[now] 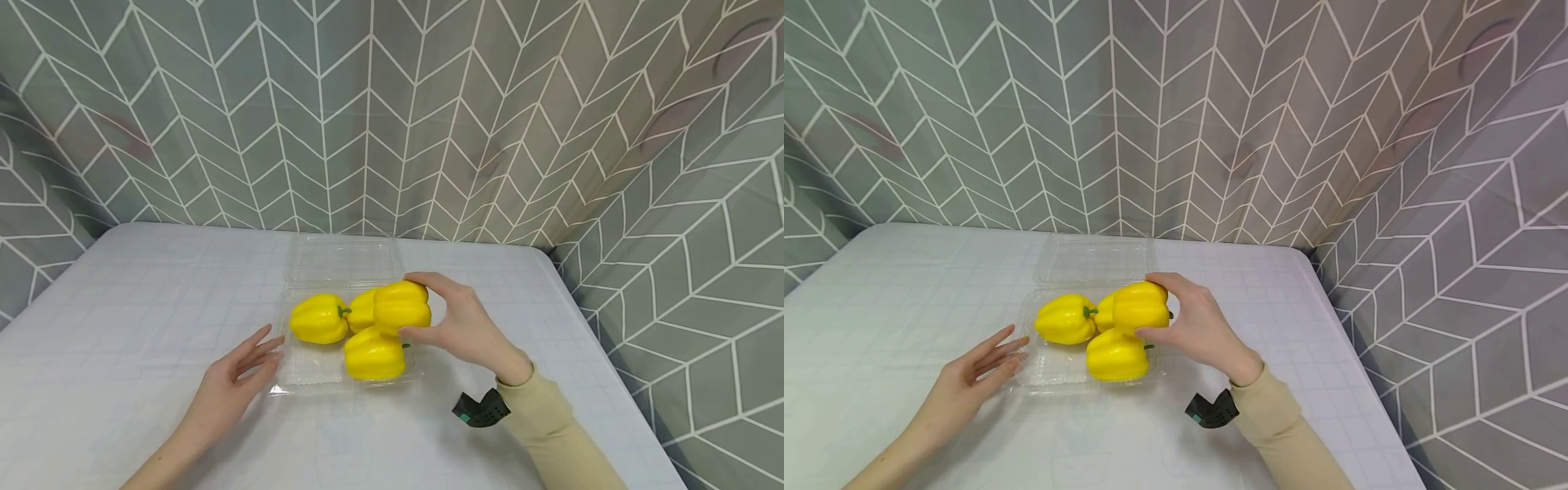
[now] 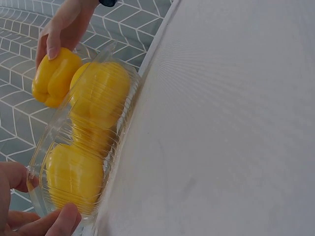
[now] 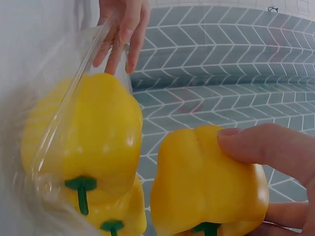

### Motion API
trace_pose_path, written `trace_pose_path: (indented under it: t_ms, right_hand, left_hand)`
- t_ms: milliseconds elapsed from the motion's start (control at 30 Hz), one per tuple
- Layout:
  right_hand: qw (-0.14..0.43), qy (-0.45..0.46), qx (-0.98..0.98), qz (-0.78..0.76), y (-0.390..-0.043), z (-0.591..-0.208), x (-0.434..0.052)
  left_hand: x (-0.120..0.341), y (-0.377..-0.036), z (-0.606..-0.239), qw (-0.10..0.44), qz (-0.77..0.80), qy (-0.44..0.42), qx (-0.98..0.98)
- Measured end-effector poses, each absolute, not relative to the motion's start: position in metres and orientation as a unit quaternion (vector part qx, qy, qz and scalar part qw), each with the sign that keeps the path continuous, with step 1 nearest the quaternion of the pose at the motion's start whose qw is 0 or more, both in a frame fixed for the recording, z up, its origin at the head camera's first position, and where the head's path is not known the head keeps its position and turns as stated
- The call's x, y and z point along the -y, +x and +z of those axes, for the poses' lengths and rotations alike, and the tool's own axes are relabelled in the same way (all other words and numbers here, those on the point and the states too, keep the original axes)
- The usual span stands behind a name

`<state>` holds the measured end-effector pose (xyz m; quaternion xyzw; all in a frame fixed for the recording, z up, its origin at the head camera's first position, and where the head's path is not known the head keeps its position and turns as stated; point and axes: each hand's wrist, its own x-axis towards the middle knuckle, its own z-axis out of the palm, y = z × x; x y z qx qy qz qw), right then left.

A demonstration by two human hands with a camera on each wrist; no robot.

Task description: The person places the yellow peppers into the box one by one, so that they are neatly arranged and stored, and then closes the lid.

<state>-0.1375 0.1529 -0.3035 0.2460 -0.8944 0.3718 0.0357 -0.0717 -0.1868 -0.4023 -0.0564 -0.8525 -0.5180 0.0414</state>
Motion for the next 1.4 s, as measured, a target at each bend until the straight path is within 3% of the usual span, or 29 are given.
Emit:
trace_pose_path:
  t_ms: [500,1400]
  right_hand:
    - [0.049,0.265,0.883,0.385,-0.137,-0.303,-0.134]
    - [0.008,0.282,0.862,0.422,-0.130,-0.313,-0.088]
  left_hand:
    - [0.186,-0.071,-0.402,0.044,-0.519,-0.056,0.852]
    - [0.186,-0.072,-0.405,0.056,-0.514,-0.065,0.853]
